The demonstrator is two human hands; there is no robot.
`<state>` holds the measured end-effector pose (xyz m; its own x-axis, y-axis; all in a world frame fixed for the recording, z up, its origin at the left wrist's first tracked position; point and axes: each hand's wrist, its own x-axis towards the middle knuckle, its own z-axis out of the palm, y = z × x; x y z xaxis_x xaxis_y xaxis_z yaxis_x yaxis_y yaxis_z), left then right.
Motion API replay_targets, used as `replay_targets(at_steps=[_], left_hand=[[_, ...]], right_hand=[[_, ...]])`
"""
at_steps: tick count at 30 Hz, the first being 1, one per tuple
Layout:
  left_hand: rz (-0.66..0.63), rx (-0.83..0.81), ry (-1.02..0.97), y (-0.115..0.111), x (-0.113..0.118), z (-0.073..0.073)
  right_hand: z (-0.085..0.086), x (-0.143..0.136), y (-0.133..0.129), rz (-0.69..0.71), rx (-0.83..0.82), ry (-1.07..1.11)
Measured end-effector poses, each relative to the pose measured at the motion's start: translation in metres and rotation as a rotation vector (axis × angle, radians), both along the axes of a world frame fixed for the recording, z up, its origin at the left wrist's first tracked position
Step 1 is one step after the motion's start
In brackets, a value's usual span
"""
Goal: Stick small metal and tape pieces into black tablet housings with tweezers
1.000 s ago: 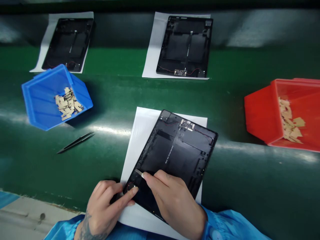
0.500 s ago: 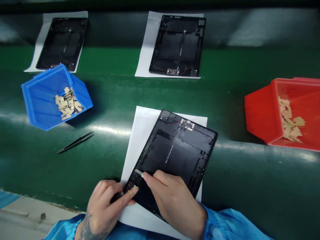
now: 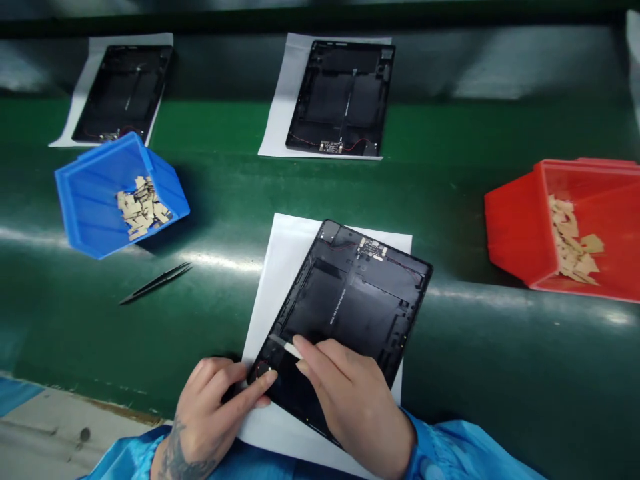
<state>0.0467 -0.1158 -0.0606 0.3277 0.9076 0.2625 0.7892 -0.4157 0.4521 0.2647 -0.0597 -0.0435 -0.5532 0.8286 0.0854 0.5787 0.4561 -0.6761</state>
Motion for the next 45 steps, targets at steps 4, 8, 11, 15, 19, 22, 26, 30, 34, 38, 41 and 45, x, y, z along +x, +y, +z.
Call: replay_targets(at_steps=[4, 8, 11, 15, 19, 22, 26, 30, 34, 38, 41, 45], left_hand=[[0.008, -0.016, -0.009, -0.002, 0.000, -0.001], [0.002, -0.025, -0.013, -0.003, -0.001, -0.002], [-0.006, -0.027, -0.015, -0.002, -0.001, -0.002], [-0.008, -0.022, -0.032, 0.000, 0.000, -0.001], [-0.002, -0.006, -0.040, 0.001, 0.002, 0.000], [0.002, -0.009, -0.041, 0.000, 0.001, 0.000], [-0.009, -0.018, -0.041, 0.000, 0.001, 0.000], [-0.023, -0.015, -0.054, 0.000, 0.000, 0.000], [-0.021, -0.019, -0.051, -0.002, -0.002, -0.001], [-0.033, -0.033, -0.042, -0.002, -0.003, -0.001], [-0.040, -0.042, -0.044, -0.002, -0.003, 0.000], [-0.032, -0.041, -0.040, -0.002, -0.002, 0.001]], right_hand=[[-0.004, 0.004, -0.008, -0.021, 0.182, -0.038], [-0.008, 0.011, -0.016, 0.113, 0.287, -0.128], [-0.008, 0.012, -0.015, 0.190, 0.323, -0.139], [-0.005, 0.007, -0.010, 0.240, 0.298, -0.172], [-0.004, 0.001, -0.007, 0.168, 0.245, -0.191], [-0.003, -0.002, -0.007, 0.130, 0.237, -0.208], [-0.003, -0.002, -0.009, 0.222, 0.230, -0.287], [-0.003, 0.000, -0.011, 0.280, 0.226, -0.303], [-0.004, 0.002, -0.011, 0.251, 0.210, -0.276], [-0.007, 0.004, -0.011, 0.228, 0.189, -0.217], [-0.009, 0.003, -0.010, 0.222, 0.182, -0.211], [-0.004, -0.001, -0.006, 0.218, 0.188, -0.235]])
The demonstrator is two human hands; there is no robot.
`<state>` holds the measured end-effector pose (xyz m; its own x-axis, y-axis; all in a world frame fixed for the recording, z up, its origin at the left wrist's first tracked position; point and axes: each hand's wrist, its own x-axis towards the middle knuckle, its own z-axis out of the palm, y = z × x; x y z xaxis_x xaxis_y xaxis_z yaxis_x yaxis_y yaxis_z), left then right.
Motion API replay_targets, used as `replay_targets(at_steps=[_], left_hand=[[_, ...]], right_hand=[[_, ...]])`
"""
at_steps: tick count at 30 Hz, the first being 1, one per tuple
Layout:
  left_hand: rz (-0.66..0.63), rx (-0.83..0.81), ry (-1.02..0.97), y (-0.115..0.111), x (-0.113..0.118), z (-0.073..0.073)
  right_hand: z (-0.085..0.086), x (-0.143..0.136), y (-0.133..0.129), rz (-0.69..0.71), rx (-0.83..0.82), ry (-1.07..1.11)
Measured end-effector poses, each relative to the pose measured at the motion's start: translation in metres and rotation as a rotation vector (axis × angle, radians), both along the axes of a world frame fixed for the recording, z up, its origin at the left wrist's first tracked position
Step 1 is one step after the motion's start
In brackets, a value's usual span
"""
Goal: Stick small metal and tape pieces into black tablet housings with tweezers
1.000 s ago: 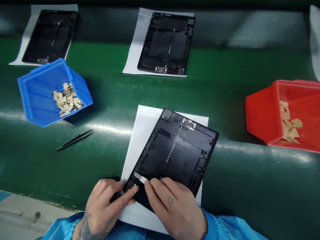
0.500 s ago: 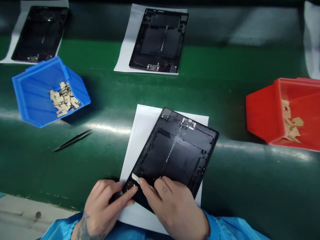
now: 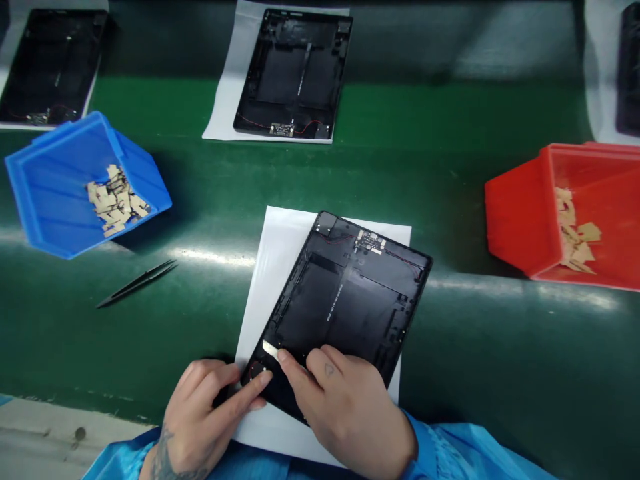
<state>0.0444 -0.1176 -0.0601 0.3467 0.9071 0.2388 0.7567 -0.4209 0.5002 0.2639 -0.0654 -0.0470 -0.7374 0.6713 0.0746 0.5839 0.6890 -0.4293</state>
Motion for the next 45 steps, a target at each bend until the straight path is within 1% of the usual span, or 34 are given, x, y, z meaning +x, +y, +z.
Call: replay_targets(at_steps=[4, 9, 13, 20, 24, 30, 38, 45], left_hand=[[-0.001, -0.001, -0.003, -0.001, 0.000, 0.000], [0.002, -0.009, -0.002, -0.001, 0.000, 0.000], [0.004, -0.005, -0.001, 0.000, 0.000, 0.000], [0.012, 0.007, 0.000, 0.001, 0.001, 0.001], [0.004, 0.000, 0.015, 0.002, 0.000, 0.002], [-0.010, 0.001, 0.013, 0.005, 0.000, 0.005], [-0.019, -0.008, 0.006, 0.004, -0.001, 0.004], [-0.012, -0.007, 0.013, 0.003, -0.001, 0.004]], right_hand=[[0.003, 0.000, 0.002, 0.031, 0.031, 0.019], [-0.004, 0.007, -0.002, 0.088, 0.026, 0.054], [-0.007, 0.008, -0.003, 0.111, 0.036, 0.027], [0.001, 0.003, 0.002, 0.142, 0.079, -0.052], [0.001, 0.002, 0.002, 0.160, 0.090, -0.077], [0.000, 0.005, 0.004, 0.190, 0.055, -0.052], [0.003, 0.006, 0.008, 0.242, -0.003, -0.028], [0.001, 0.005, 0.005, 0.199, 0.020, -0.048]])
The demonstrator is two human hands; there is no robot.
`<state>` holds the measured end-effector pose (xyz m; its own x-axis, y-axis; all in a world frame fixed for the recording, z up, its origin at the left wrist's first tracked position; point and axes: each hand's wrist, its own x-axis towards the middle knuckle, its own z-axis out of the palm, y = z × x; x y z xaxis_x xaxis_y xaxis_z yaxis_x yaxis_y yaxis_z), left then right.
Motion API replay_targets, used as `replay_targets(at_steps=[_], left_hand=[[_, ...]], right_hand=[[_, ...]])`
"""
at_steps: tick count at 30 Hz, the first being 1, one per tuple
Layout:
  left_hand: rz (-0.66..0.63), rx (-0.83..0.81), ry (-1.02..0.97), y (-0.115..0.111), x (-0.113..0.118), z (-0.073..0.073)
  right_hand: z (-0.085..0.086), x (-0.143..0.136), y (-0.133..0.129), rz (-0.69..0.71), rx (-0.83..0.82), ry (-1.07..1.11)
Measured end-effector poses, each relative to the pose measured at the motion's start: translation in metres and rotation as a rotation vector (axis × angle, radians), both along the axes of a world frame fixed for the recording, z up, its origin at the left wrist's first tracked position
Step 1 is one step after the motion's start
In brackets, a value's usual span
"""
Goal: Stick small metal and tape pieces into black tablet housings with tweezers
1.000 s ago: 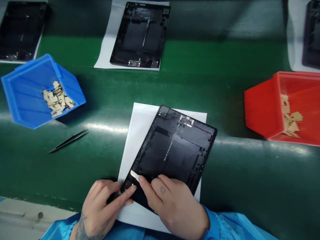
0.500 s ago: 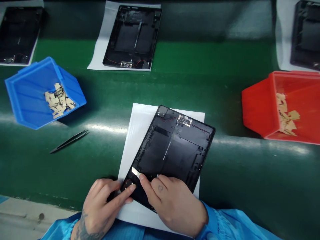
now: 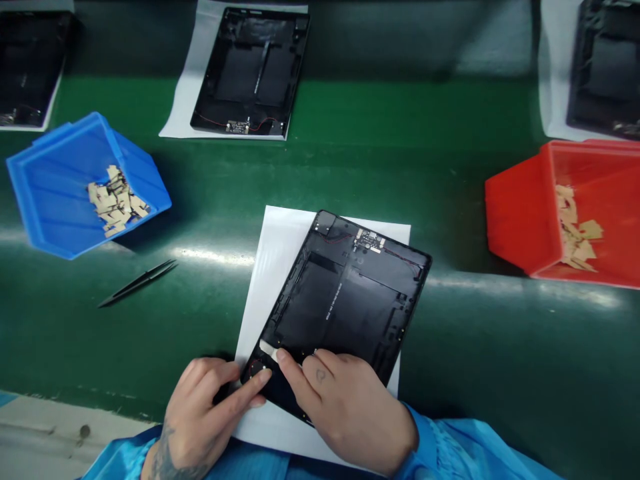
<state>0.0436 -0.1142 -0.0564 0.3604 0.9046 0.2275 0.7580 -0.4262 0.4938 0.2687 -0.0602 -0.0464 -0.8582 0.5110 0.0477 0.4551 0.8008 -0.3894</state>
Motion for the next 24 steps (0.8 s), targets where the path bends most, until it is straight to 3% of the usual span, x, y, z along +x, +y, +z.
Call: replay_targets(at_steps=[12, 19, 24], left_hand=[[0.025, 0.005, 0.017, -0.0010, 0.0012, -0.0010], [0.009, -0.004, 0.004, -0.0017, -0.0001, -0.0017], [0.025, -0.001, 0.023, -0.0012, 0.0004, -0.0012]], right_hand=[[0.0002, -0.0022, -0.0018, -0.047, 0.070, -0.029], [-0.0008, 0.0003, 0.0001, 0.034, -0.011, -0.043], [-0.0007, 0.0011, 0.0006, -0.022, 0.006, -0.055]])
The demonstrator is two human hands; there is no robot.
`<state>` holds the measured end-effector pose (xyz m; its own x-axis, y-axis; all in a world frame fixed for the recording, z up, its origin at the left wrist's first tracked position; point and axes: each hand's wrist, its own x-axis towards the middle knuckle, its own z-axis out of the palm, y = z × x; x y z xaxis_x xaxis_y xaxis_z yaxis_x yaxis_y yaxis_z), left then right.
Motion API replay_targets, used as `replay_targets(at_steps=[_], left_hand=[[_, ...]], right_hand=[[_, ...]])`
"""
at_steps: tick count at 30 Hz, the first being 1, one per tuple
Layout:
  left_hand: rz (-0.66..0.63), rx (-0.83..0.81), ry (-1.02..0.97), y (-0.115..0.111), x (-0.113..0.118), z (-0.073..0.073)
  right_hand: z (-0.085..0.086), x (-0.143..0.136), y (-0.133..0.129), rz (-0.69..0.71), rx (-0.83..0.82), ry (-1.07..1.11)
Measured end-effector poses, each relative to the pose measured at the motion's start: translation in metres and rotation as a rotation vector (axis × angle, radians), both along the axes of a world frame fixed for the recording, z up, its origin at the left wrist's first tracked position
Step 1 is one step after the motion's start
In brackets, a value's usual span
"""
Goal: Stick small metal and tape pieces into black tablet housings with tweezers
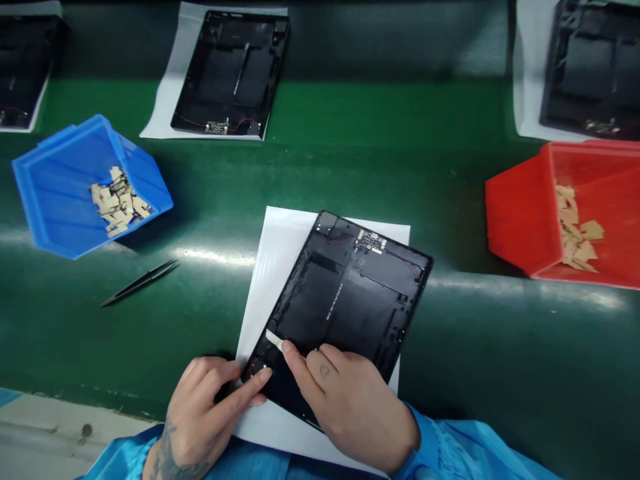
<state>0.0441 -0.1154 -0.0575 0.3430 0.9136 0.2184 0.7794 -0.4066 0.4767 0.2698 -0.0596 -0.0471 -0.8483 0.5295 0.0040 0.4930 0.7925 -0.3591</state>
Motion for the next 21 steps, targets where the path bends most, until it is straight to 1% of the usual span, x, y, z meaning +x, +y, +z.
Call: replay_targets(at_steps=[4, 8, 12, 19, 21], left_hand=[[-0.010, 0.012, -0.008, 0.0025, 0.0006, 0.0023], [-0.022, 0.020, -0.013, 0.0041, 0.0005, 0.0027], [-0.024, 0.020, -0.019, 0.0035, 0.0003, 0.0017], [-0.037, 0.007, -0.025, 0.0035, 0.0007, 0.0029], [-0.033, 0.001, -0.029, 0.0016, -0.0001, 0.0020]], right_hand=[[0.0009, 0.0008, 0.0003, 0.042, -0.020, 0.035], [0.0025, 0.0010, 0.0015, 0.013, 0.000, 0.026], [0.0030, 0.0000, 0.0016, 0.039, -0.008, 0.040], [0.0004, 0.0009, -0.0007, -0.009, 0.015, 0.038], [0.0011, 0.0018, -0.0009, -0.004, 0.005, 0.043]])
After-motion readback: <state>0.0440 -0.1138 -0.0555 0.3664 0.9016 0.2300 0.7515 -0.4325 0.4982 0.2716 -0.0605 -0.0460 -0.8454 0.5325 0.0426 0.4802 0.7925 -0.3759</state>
